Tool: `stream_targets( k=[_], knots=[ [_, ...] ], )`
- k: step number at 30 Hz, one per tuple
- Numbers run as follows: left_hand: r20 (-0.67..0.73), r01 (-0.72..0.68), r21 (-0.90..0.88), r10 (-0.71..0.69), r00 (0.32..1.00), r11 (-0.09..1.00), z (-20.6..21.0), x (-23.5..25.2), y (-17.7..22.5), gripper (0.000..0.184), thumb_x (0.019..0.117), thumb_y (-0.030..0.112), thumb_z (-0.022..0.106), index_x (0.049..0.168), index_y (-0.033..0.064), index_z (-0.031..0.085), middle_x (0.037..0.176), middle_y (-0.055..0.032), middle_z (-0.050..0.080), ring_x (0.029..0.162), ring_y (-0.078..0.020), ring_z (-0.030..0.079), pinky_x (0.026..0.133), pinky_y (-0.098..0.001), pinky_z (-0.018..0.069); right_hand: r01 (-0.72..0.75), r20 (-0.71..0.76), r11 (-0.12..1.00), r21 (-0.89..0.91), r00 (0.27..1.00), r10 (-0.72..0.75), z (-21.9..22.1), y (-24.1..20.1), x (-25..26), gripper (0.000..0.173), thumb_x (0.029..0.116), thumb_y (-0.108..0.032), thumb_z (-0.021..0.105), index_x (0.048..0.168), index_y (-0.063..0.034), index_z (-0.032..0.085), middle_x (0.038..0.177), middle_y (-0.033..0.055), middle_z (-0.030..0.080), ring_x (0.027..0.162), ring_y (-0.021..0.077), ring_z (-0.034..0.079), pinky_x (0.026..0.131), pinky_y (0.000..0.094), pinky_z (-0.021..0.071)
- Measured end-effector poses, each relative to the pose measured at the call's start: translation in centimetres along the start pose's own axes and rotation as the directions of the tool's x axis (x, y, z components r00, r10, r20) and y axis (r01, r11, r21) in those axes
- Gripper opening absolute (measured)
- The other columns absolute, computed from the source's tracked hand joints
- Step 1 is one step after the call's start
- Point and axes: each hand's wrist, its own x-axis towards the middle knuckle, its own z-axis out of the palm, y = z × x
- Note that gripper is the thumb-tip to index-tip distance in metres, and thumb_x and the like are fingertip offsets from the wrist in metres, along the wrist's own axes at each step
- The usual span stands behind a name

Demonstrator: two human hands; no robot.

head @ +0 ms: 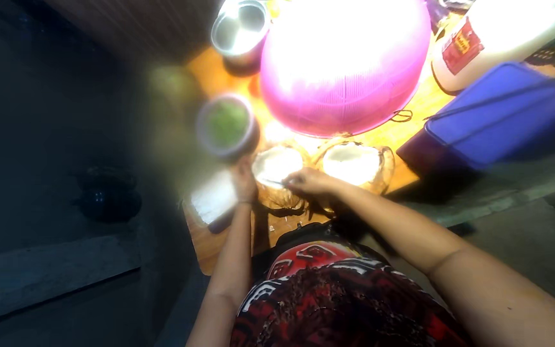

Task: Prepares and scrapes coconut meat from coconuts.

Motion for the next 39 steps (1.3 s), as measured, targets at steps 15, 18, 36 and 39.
stream_targets(
  k=[15,18,36,39],
  knots=[
    [0.009,-0.016,-0.020,0.017,1.000,1.000,0.1,0.5,-0.2,0.034,0.1095,0.024,0.047,0.128,0.0029,0.066,0.117,-0.0097,0.071,0.106,-0.0099,0.066,0.098,-0.0316,0.0523,0.052,-0.076,0.999,0.013,0.996,-0.050,-0.8,0.4,-0.2,0.029,0.1078,-0.018,0.054,0.130,-0.0114,0.071,0.108,0.0137,0.074,0.095,0.0240,0.070,0.092,0.0480,0.0537],
    [0.008,-0.008,-0.037,0.008,1.000,0.999,0.2,0.5,0.0,0.033,0.1093,0.023,0.048,0.128,0.0025,0.065,0.114,-0.0093,0.071,0.103,-0.0085,0.066,0.096,-0.0301,0.0525,0.068,-0.166,0.997,0.043,0.984,-0.060,0.1,-0.1,0.5,0.030,0.1085,-0.019,0.053,0.132,-0.0123,0.070,0.103,0.0139,0.074,0.089,0.0244,0.069,0.088,0.0482,0.0539],
    [-0.011,-0.017,-0.056,0.016,1.000,0.998,0.4,0.3,-0.7,0.032,0.1088,0.024,0.050,0.127,0.0030,0.066,0.113,-0.0083,0.071,0.100,-0.0068,0.067,0.093,-0.0270,0.0537,0.160,-0.223,0.987,0.000,0.962,-0.156,3.0,2.0,0.7,0.033,0.1088,-0.023,0.051,0.135,-0.0146,0.069,0.098,0.0137,0.075,0.085,0.0266,0.071,0.085,0.0525,0.0559],
    [0.005,-0.010,-0.015,0.010,1.000,1.000,0.1,0.3,-0.7,0.035,0.1093,0.025,0.049,0.131,0.0020,0.064,0.117,-0.0111,0.071,0.104,-0.0096,0.067,0.095,-0.0295,0.0529,0.166,-0.171,0.986,-0.023,0.971,-0.167,2.6,2.0,0.5,0.032,0.1087,-0.023,0.051,0.134,-0.0147,0.069,0.102,0.0137,0.075,0.091,0.0277,0.071,0.088,0.0546,0.0550]
  ],
)
